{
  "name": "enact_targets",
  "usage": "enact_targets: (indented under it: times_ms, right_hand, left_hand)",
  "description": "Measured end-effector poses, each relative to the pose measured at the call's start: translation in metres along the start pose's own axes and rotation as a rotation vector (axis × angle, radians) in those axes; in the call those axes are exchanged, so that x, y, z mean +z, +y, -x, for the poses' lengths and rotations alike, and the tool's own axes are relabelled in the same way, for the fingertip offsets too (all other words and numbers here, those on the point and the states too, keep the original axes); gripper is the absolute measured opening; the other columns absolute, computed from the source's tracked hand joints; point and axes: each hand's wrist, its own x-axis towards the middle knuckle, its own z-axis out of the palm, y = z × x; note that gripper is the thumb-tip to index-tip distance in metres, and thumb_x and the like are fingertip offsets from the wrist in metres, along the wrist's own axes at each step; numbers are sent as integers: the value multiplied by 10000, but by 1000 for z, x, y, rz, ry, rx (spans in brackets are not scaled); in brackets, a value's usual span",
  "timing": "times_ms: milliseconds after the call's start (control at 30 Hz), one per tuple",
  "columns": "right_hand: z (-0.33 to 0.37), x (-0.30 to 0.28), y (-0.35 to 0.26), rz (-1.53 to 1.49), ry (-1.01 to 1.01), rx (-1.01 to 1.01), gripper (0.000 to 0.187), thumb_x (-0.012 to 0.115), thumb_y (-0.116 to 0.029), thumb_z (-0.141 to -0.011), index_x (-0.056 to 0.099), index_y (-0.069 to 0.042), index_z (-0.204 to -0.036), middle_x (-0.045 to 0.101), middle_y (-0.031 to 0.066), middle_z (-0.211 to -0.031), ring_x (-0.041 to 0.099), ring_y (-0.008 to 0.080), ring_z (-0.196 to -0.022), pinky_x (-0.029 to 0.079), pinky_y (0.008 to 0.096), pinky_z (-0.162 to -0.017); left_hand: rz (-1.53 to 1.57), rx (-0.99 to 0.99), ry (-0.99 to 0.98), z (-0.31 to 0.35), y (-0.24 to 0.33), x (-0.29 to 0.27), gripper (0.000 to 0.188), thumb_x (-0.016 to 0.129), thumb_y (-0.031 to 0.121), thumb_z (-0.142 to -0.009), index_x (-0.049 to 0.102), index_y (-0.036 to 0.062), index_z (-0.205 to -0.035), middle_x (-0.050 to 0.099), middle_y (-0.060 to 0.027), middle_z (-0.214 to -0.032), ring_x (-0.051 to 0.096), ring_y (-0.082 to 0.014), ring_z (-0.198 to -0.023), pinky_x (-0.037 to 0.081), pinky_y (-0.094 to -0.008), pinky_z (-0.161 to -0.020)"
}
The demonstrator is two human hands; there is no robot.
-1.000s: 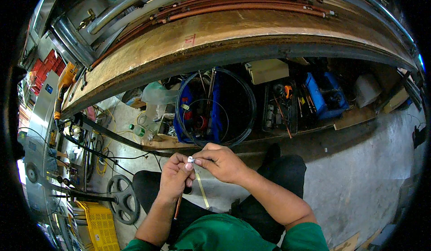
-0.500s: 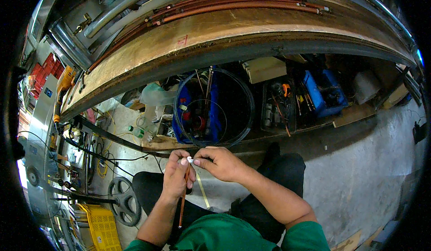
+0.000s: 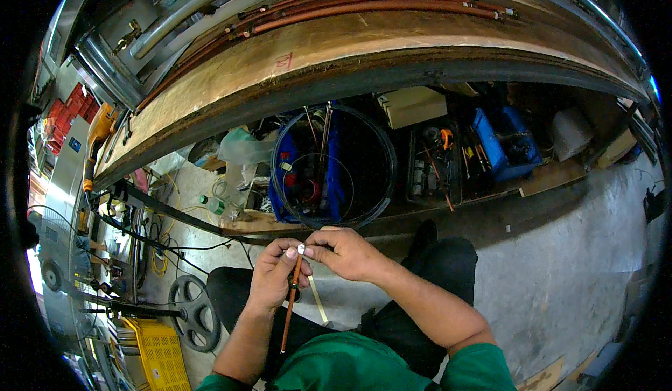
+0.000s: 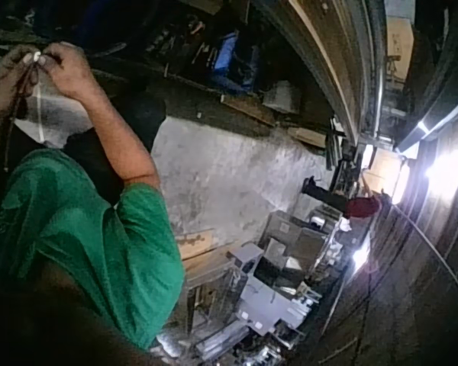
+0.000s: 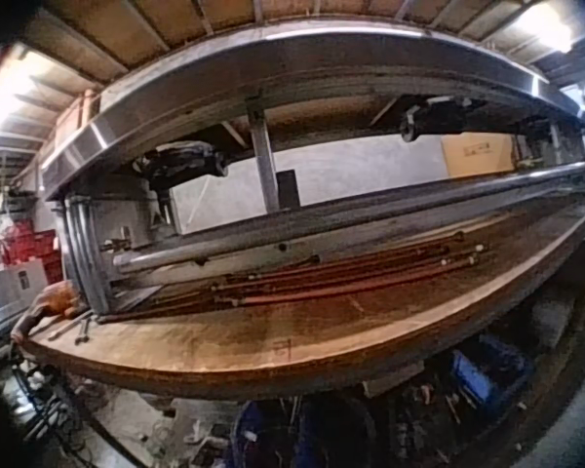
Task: The person sits on the floor and wraps white tape around the ends of several copper pipes. They handle each pipe individually, apply tape, and place the finished pieces on a stainless steel gas stove.
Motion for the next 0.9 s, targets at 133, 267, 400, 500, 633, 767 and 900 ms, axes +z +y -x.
enact_targets:
  times_ms: [133, 267, 400, 500, 633, 767, 900]
  right_hand:
    - [-1, 2, -1, -21, -17, 27, 251, 616, -266, -937, 670, -27, -993, 645, 131, -905, 621, 267, -861, 480, 358, -767]
    - [-4, 2, -3, 24, -42, 10, 248, 619, -261, -935, 672, -26, -994, 647, 126, -913, 622, 262, -868, 480, 356, -774]
    - [-1, 2, 0, -23, -16, -2, 250, 624, -259, -932, 677, -30, -1018, 650, 126, -927, 623, 261, -874, 480, 352, -776]
    - [-1, 2, 1, 6, 12, -29, 251, 632, -252, -926, 681, -31, -1036, 653, 128, -929, 625, 260, -872, 482, 349, -773]
    - [-2, 1, 1, 23, 13, -7, 246, 644, -243, -917, 697, -33, -1035, 654, 126, -911, 628, 258, -844, 486, 349, -750]
    - [-1, 0, 3, 9, 37, 14, 234, 651, -237, -909, 714, -38, -1017, 651, 125, -887, 625, 262, -813, 487, 350, -725]
    - [-2, 1, 6, 56, 65, -16, 222, 649, -222, -905, 716, -36, -1008, 650, 129, -882, 626, 265, -818, 488, 352, -725]
  left_hand:
    - [132, 12, 10, 0, -8, 0, 217, 537, 265, -1001, 506, 73, -1097, 608, -73, -728, 541, -109, -509, 454, -226, -478]
    - [256, 28, 2, 3, -16, 0, 232, 587, 210, -975, 466, 94, -1137, 590, -63, -731, 527, -106, -509, 435, -218, -459]
    - [188, 88, -6, 6, -19, -1, 257, 646, 101, -921, 516, 76, -1141, 604, -56, -768, 555, -106, -550, 452, -218, -467]
    - [150, 93, 40, 6, -20, 0, 275, 661, 58, -898, 573, 45, -1158, 614, -48, -797, 578, -110, -588, 475, -224, -485]
    - [83, 20, 46, 5, -18, -8, 307, 672, 92, -904, 611, 22, -1197, 620, -42, -815, 588, -100, -627, 496, -229, -527]
    - [64, -17, 32, 3, -8, -6, 233, 656, 86, -909, 610, 2, -1122, 637, -53, -825, 610, -119, -627, 514, -235, -552]
    - [78, -67, 68, -2, -4, -7, 161, 655, 124, -919, 586, 14, -1014, 638, -57, -790, 621, -132, -628, 520, -248, -570]
